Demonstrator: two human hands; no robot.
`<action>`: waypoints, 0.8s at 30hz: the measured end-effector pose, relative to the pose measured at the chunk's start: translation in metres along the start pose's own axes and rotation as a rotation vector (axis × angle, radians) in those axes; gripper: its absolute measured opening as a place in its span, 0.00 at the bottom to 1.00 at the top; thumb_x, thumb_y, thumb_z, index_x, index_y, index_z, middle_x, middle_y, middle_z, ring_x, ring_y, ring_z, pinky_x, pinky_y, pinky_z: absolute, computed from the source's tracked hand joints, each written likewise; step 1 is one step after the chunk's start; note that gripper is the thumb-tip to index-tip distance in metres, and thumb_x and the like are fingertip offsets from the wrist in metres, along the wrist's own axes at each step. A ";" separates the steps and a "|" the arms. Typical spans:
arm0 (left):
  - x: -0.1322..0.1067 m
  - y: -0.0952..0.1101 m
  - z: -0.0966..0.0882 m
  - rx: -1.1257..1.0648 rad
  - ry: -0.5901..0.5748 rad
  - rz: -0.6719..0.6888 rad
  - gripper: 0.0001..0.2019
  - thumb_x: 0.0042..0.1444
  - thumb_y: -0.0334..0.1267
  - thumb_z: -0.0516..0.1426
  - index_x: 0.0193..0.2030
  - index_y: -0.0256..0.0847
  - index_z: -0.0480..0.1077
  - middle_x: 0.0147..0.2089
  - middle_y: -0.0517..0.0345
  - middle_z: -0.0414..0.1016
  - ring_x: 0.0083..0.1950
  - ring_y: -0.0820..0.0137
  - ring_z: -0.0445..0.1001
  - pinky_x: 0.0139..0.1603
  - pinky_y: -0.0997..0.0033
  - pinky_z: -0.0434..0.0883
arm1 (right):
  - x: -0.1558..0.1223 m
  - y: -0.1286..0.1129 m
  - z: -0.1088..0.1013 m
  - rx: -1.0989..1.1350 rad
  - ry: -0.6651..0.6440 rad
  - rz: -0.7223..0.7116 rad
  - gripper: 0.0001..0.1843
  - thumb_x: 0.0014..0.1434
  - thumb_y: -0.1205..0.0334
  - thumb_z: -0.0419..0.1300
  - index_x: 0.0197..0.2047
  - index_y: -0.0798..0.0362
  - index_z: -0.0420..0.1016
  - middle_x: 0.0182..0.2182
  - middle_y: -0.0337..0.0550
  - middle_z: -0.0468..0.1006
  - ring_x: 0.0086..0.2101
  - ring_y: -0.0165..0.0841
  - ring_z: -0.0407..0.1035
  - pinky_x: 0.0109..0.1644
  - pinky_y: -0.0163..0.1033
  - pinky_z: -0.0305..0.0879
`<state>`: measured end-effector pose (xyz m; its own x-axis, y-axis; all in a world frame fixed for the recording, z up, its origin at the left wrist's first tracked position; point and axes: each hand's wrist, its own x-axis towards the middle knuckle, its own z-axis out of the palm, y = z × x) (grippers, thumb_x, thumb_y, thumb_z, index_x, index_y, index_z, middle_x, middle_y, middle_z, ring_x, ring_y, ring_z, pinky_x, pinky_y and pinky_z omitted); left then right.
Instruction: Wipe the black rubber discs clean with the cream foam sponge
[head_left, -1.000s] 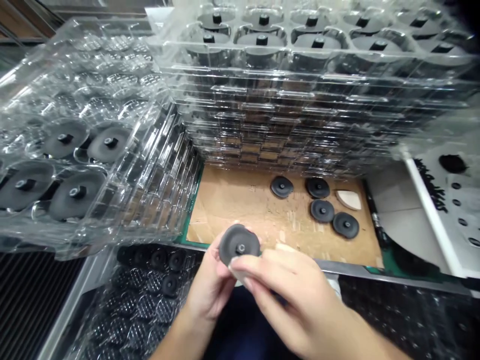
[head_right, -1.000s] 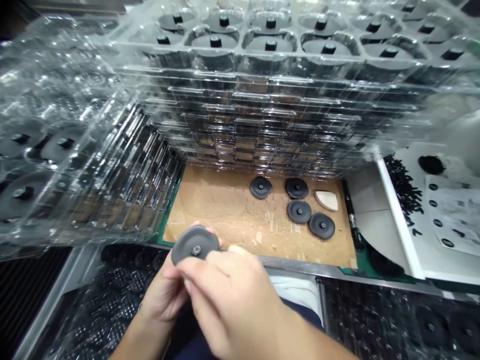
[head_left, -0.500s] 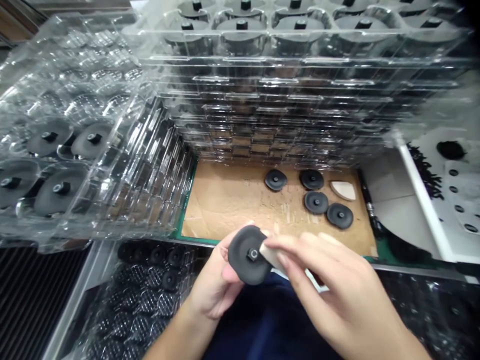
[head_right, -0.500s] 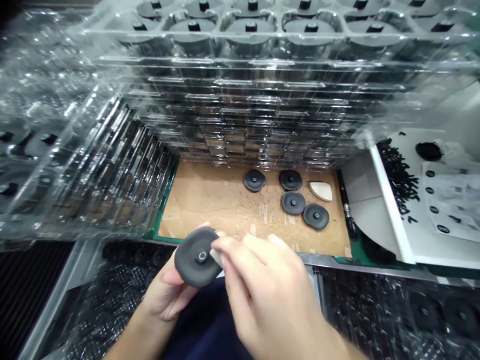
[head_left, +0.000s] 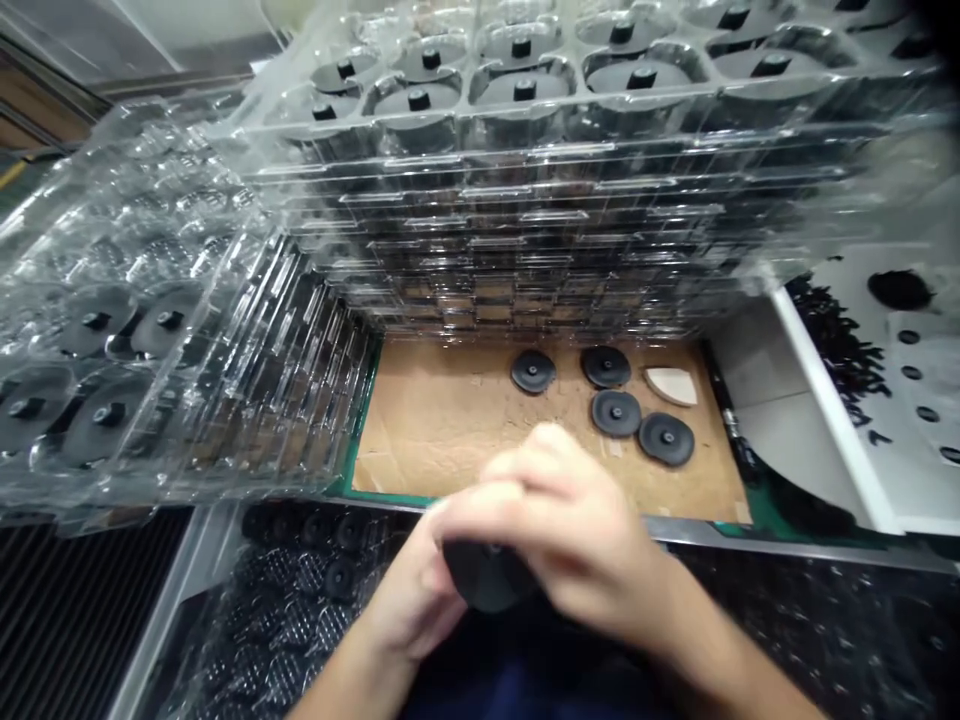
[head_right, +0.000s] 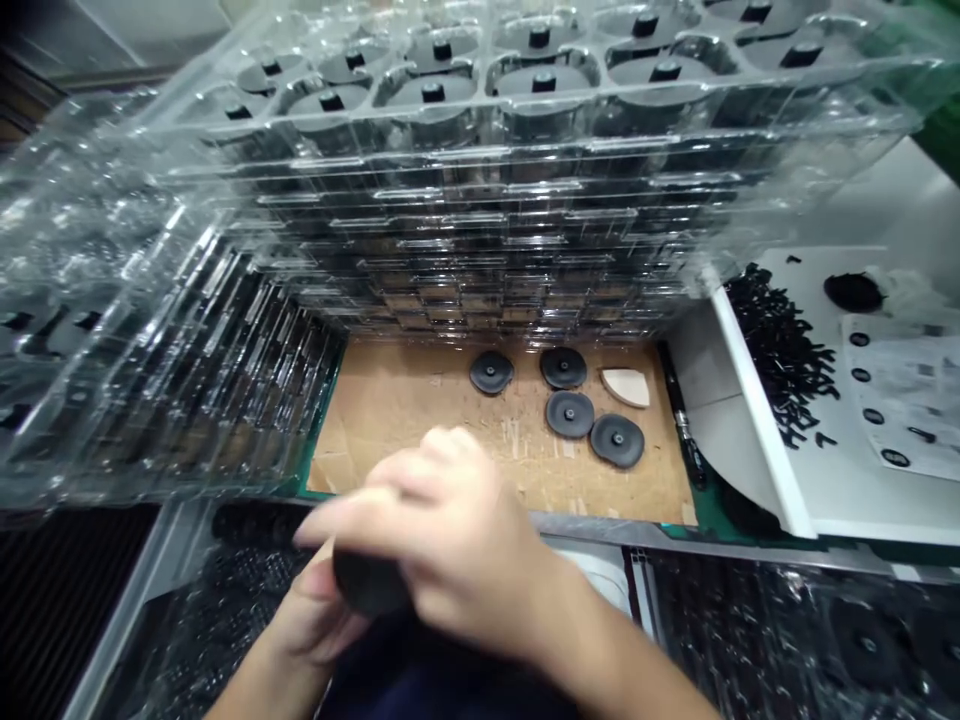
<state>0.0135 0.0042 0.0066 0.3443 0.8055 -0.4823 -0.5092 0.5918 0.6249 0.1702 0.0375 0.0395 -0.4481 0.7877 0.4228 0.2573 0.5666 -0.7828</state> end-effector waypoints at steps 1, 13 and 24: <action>0.001 0.000 0.001 -0.034 -0.033 -0.019 0.26 0.30 0.52 0.69 0.37 0.40 0.77 0.37 0.56 0.80 0.37 0.64 0.78 0.38 0.70 0.75 | -0.002 0.011 0.000 0.038 0.074 0.110 0.14 0.65 0.67 0.49 0.44 0.50 0.76 0.35 0.39 0.77 0.36 0.30 0.66 0.41 0.37 0.60; 0.010 -0.001 0.002 -0.336 -0.214 -0.167 0.28 0.43 0.56 0.61 0.45 0.36 0.76 0.43 0.49 0.80 0.43 0.63 0.79 0.41 0.73 0.76 | -0.062 0.088 0.048 0.057 0.200 0.581 0.16 0.63 0.61 0.51 0.50 0.56 0.73 0.47 0.53 0.71 0.28 0.28 0.69 0.35 0.37 0.71; 0.019 -0.003 0.002 0.347 -0.091 0.335 0.44 0.50 0.43 0.62 0.67 0.59 0.40 0.55 0.54 0.71 0.51 0.64 0.74 0.54 0.62 0.69 | -0.105 0.063 0.032 0.104 0.104 0.640 0.11 0.63 0.62 0.53 0.43 0.51 0.76 0.34 0.45 0.80 0.35 0.35 0.76 0.36 0.35 0.74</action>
<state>0.0232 0.0179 -0.0039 0.2818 0.9437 -0.1733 -0.3164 0.2619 0.9118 0.2057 -0.0168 -0.0690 -0.1480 0.9836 -0.1031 0.3595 -0.0436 -0.9321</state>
